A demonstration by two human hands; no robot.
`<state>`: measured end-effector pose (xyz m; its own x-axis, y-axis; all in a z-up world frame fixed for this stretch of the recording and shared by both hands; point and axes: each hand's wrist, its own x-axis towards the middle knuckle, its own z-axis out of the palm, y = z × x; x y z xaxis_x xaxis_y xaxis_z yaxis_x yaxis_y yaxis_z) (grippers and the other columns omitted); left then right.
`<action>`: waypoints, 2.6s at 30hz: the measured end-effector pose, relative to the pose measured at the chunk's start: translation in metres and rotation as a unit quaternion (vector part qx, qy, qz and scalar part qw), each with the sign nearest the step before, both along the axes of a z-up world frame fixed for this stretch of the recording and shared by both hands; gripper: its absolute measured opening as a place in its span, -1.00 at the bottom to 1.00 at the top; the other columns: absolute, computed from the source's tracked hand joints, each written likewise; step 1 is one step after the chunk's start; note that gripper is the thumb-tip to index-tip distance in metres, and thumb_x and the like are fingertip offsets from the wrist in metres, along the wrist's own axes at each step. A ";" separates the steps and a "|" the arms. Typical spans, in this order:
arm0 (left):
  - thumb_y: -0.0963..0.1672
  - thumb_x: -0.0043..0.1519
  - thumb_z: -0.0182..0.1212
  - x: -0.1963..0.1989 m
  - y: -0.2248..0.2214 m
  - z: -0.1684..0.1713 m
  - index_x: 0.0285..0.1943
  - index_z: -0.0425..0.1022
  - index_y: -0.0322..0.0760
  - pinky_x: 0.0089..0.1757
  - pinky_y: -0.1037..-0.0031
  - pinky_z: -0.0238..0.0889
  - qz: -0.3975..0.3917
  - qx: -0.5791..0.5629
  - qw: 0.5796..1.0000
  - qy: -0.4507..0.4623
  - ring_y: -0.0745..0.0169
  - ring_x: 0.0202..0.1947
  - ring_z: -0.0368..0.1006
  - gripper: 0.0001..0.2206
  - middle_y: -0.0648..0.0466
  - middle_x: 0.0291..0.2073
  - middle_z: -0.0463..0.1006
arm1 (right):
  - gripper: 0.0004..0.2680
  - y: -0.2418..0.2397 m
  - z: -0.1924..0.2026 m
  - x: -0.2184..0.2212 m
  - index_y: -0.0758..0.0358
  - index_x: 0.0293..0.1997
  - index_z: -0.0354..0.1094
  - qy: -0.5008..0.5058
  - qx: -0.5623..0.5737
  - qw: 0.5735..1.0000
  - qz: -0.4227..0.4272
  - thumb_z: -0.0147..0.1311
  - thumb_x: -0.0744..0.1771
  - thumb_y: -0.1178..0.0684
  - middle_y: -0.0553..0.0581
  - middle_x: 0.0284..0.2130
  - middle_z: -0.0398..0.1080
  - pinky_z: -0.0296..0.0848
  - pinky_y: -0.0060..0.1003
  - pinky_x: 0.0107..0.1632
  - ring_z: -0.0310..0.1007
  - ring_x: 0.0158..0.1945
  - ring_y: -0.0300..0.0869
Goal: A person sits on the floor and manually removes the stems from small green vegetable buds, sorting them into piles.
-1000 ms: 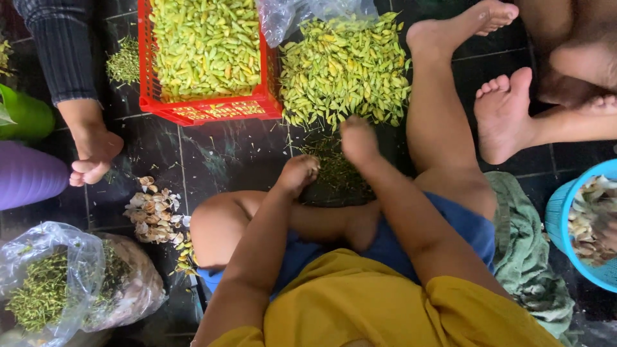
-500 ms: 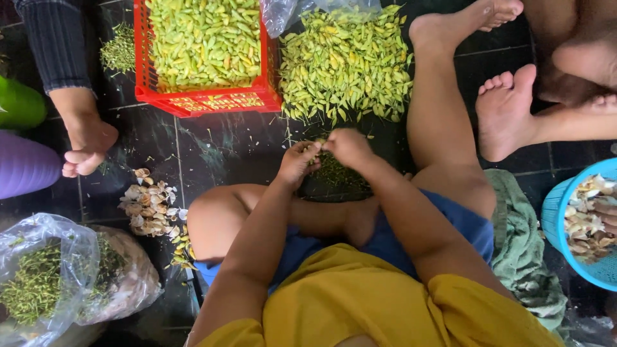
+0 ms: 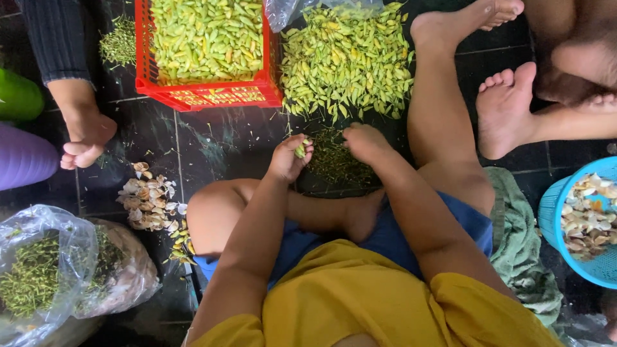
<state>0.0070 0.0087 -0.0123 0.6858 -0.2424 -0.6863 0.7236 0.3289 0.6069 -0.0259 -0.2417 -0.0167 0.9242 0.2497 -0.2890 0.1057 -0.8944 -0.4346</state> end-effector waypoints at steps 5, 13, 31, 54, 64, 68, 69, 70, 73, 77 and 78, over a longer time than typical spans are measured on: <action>-0.14 0.17 0.32 -0.003 -0.002 -0.002 -0.13 0.49 -0.22 -0.26 0.42 0.61 -0.019 -0.005 1.000 -0.002 0.25 -0.37 0.63 -0.84 0.01 -0.33 0.63 | -0.88 -0.011 -0.031 -0.001 0.26 -0.23 0.51 -0.071 -0.047 0.996 -0.034 0.13 0.35 0.05 0.23 -0.32 0.45 0.54 -0.08 -0.26 0.54 -0.28 0.10; -0.13 0.08 0.54 -0.017 -0.009 -0.035 0.04 0.56 -0.41 -0.33 0.42 0.59 -0.166 0.154 0.968 -0.112 0.28 -0.42 0.53 -0.61 -0.08 -0.35 0.60 | -0.86 0.018 -0.030 0.005 -0.01 -0.19 0.58 0.077 0.177 0.960 -0.203 0.28 0.26 -0.09 0.08 -0.39 0.58 0.57 -0.18 -0.29 0.60 -0.27 -0.05; -0.10 0.18 0.36 -0.015 -0.011 -0.004 0.04 0.52 -0.50 -0.34 0.55 0.45 -0.174 0.121 0.976 -0.051 0.30 -0.37 0.46 -0.65 -0.11 -0.32 0.57 | -0.90 0.012 -0.044 0.005 0.13 -0.36 0.52 -0.130 -0.104 0.977 -0.131 0.05 0.30 0.16 0.12 -0.43 0.43 0.58 -0.13 -0.37 0.59 -0.37 0.01; -0.17 0.11 0.47 -0.016 -0.009 -0.047 -0.11 0.63 -0.38 -0.48 0.53 0.38 -0.143 0.230 0.928 -0.257 0.34 -0.44 0.43 -0.77 -0.03 -0.44 0.54 | -0.87 0.062 -0.027 0.009 0.06 -0.35 0.54 0.112 0.386 0.863 -0.307 0.29 0.20 -0.07 0.03 -0.43 0.46 0.35 -0.25 -0.38 0.44 -0.27 -0.09; -0.15 0.15 0.20 -0.010 -0.011 -0.010 0.06 0.49 -0.50 -0.49 0.62 0.33 -0.111 0.129 0.980 -0.099 0.29 -0.44 0.47 -0.67 -0.08 -0.36 0.57 | -0.91 0.034 -0.042 -0.002 0.20 -0.37 0.49 -0.173 -0.059 0.983 -0.020 0.13 0.32 0.09 0.13 -0.32 0.35 0.51 -0.10 -0.27 0.42 -0.22 0.04; -0.19 0.11 0.27 -0.009 -0.008 -0.020 0.03 0.50 -0.49 -0.54 0.67 0.28 -0.094 0.124 0.983 -0.093 0.30 -0.43 0.48 -0.68 -0.09 -0.35 0.56 | -0.89 0.038 -0.022 0.003 0.27 -0.21 0.51 -0.040 0.098 0.983 -0.151 0.11 0.33 0.08 0.21 -0.31 0.44 0.57 -0.14 -0.30 0.52 -0.22 0.06; -0.20 0.06 0.40 -0.010 -0.009 -0.027 -0.02 0.56 -0.50 -0.54 0.62 0.31 -0.106 0.158 0.974 -0.119 0.30 -0.45 0.48 -0.68 -0.09 -0.39 0.56 | -0.90 0.034 -0.029 0.007 0.14 -0.15 0.54 -0.008 0.182 0.964 -0.191 0.18 0.32 0.03 0.13 -0.33 0.48 0.59 -0.18 -0.31 0.56 -0.23 0.01; -0.20 0.06 0.40 -0.011 -0.010 -0.036 -0.02 0.56 -0.50 -0.54 0.62 0.31 -0.106 0.158 0.974 -0.121 0.30 -0.45 0.48 -0.68 -0.09 -0.39 0.56 | -0.90 0.037 -0.026 0.007 0.14 -0.15 0.54 -0.010 0.182 0.965 -0.191 0.18 0.32 0.03 0.13 -0.33 0.48 0.59 -0.18 -0.31 0.56 -0.23 0.01; -0.03 0.00 0.60 -0.017 -0.012 -0.049 -0.08 0.68 -0.28 -0.32 0.40 0.40 -0.191 0.284 0.905 -0.252 0.18 -0.27 0.53 -0.62 -0.09 -0.27 0.63 | -0.80 0.048 -0.015 0.006 0.40 -0.14 0.46 0.154 0.439 0.813 -0.351 0.28 0.24 0.14 0.26 -0.37 0.52 0.64 -0.26 -0.38 0.58 -0.42 -0.12; -0.02 0.11 0.49 -0.019 -0.015 -0.028 0.01 0.63 -0.38 -0.26 0.36 0.40 -0.247 0.299 0.891 -0.236 0.12 -0.22 0.55 -0.60 -0.10 -0.24 0.60 | -0.86 0.054 -0.006 0.004 0.36 -0.21 0.48 0.178 0.460 0.785 -0.375 0.19 0.26 0.11 0.20 -0.43 0.50 0.65 -0.25 -0.35 0.59 -0.41 -0.15; -0.04 0.12 0.45 -0.019 -0.014 -0.022 -0.01 0.61 -0.44 -0.39 0.44 0.38 -0.247 0.282 0.903 -0.210 0.23 -0.36 0.54 -0.61 -0.09 -0.37 0.59 | -0.87 0.056 -0.006 0.004 0.33 -0.24 0.53 0.148 0.430 0.812 -0.366 0.24 0.24 0.11 0.21 -0.46 0.53 0.65 -0.28 -0.38 0.59 -0.42 -0.17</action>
<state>-0.0122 -0.0055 -0.0347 0.8182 -0.2838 -0.5001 0.3636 -0.4184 0.8323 -0.0220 -0.1861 -0.0226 0.8377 -0.1077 -0.5354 -0.5405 -0.0232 -0.8410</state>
